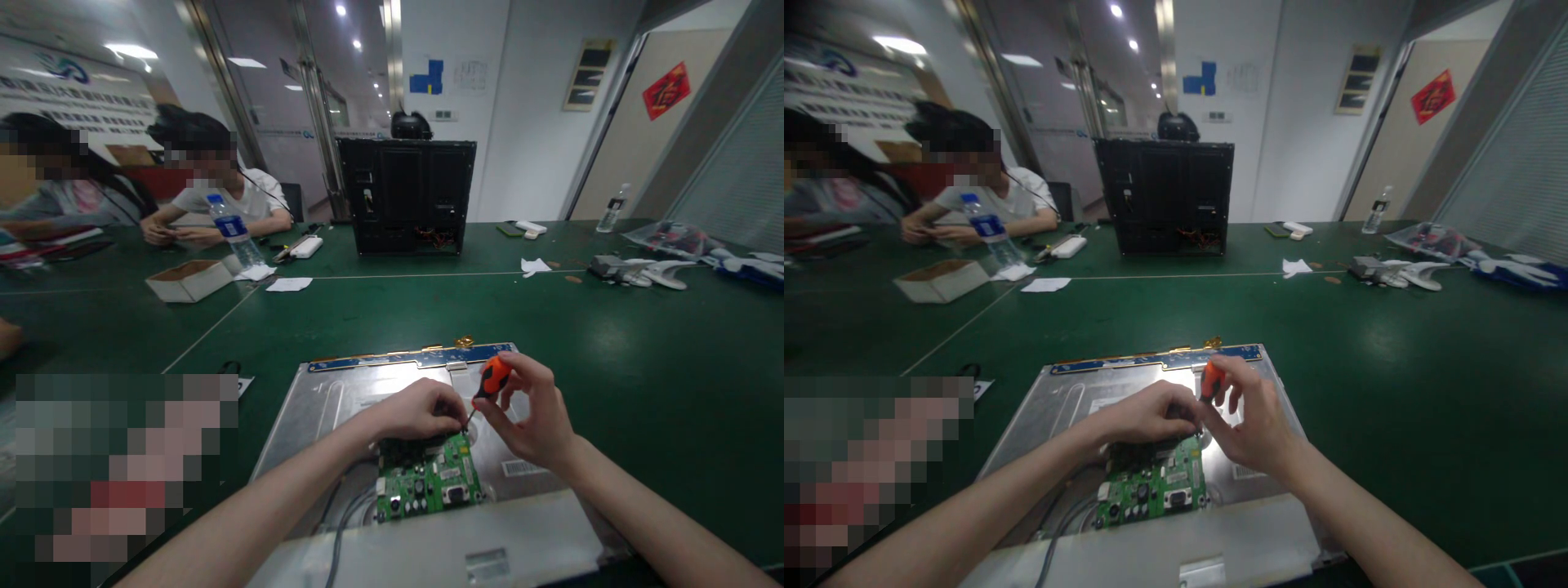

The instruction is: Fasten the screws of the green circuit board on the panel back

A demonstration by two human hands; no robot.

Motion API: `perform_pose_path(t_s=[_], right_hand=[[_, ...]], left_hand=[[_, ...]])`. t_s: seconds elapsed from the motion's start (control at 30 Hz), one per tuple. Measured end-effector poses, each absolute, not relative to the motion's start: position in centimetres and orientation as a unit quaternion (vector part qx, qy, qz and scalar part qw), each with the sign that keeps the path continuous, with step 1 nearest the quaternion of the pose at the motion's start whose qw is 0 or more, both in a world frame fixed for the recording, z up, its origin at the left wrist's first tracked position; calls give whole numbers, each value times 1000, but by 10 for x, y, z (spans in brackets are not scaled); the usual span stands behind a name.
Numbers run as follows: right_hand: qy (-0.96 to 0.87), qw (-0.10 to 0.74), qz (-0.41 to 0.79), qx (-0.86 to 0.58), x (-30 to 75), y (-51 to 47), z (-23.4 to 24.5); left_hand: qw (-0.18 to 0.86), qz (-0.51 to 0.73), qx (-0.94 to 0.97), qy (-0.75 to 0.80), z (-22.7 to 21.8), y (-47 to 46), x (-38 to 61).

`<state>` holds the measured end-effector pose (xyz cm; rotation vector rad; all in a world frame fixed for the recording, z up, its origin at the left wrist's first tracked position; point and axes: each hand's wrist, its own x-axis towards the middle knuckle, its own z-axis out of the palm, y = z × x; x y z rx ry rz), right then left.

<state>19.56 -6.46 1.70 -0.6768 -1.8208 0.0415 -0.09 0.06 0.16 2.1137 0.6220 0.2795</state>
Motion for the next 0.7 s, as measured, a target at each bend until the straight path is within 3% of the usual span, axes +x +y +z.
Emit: perform_pose_path(t_s=[0.17, 0.43, 0.7], right_hand=[[-763, 589, 26, -267, 196, -62, 18], [-779, 545, -25, -308, 198, -66, 20], [-781, 549, 4, -298, 193, -67, 22]], left_hand=[[444, 110, 854, 249, 4, 0, -1], [443, 113, 854, 247, 4, 0, -1], [442, 112, 855, 246, 3, -1, -1]])
